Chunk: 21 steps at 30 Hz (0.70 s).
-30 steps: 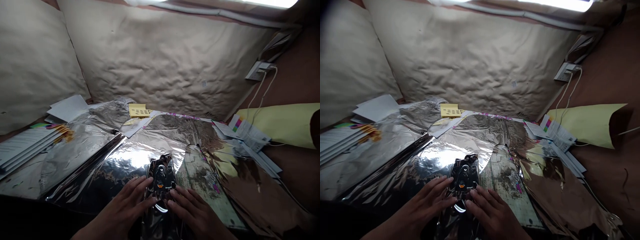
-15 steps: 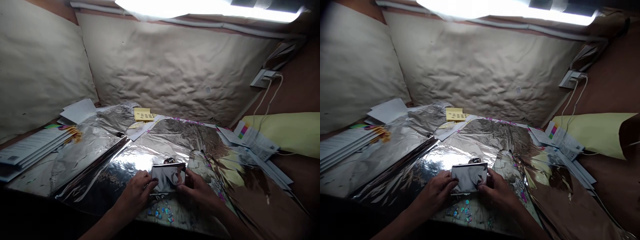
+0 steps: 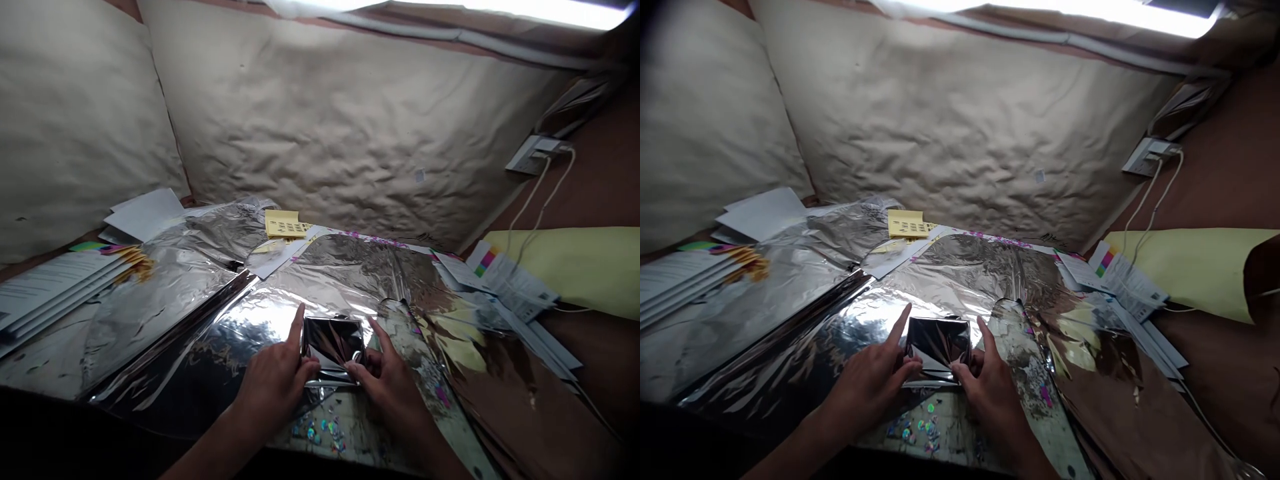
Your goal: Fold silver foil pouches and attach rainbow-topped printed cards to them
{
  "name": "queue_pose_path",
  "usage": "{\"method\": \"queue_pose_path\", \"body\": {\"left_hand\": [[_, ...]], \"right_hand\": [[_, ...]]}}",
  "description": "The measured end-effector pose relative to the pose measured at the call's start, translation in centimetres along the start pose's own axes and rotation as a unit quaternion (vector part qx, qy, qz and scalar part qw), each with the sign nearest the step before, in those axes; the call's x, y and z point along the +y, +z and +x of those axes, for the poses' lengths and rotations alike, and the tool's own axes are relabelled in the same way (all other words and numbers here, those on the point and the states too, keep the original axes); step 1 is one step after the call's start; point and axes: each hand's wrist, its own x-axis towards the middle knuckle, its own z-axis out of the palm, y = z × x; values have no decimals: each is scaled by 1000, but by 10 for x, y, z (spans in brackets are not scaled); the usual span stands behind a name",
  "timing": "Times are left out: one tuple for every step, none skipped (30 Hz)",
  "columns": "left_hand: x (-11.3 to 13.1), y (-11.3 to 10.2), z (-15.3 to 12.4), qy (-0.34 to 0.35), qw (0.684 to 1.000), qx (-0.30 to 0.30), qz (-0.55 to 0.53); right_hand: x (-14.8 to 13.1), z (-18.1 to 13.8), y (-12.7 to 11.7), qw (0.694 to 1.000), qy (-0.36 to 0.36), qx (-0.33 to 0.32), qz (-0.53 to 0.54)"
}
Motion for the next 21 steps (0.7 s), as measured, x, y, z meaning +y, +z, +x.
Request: {"method": "queue_pose_path", "body": {"left_hand": [[3,1,1,14,998,29,48],[5,3,2,36,993,63,95],[7,6,4,69,984,92,135],[8,10,6,112,974,108,166],[8,15,9,152,965,110,185],[7,20,11,183,958,97,198],[5,25,14,198,956,73,206],[2,30,17,197,956,50,210],[0,34,18,187,959,33,211],[-3,37,20,177,961,21,209],[-4,38,21,172,963,13,206],[-6,39,21,171,964,7,203],[-6,39,21,171,964,2,201],[-6,38,21,175,964,-6,199],[-6,36,21,177,964,-17,198],[-6,35,21,176,964,-29,198],[-5,34,22,174,964,-40,196],[-4,33,22,172,965,-49,194],[-4,32,22,168,965,-55,191],[-3,32,22,164,967,-60,188],[-3,31,23,159,968,-65,185]], "right_hand": [[-1,0,1,1000,-3,6,-14],[-1,1,1,1000,-5,7,-25],[-2,2,1,999,-5,5,-33],[-2,3,1,999,-4,-1,-37],[-2,4,1,999,-4,-8,-39],[-1,4,0,999,-2,-16,-42],[0,4,0,999,-1,-21,-50],[1,4,0,998,-7,-16,-67],[3,2,-1,995,-29,1,-97],[4,1,-1,988,-67,28,-139],[5,-1,-1,973,-119,59,-188],[5,-2,-1,951,-180,80,-238],[5,-3,-1,926,-237,82,-283],[5,-2,-1,903,-278,60,-322],[6,-1,0,887,-298,23,-353],[6,2,0,878,-298,-22,-374],[7,5,0,873,-288,-64,-388],[9,7,1,871,-272,-96,-397],[11,10,1,871,-257,-116,-401],[13,11,1,873,-246,-125,-403],[16,13,1,873,-240,-130,-404]]}}
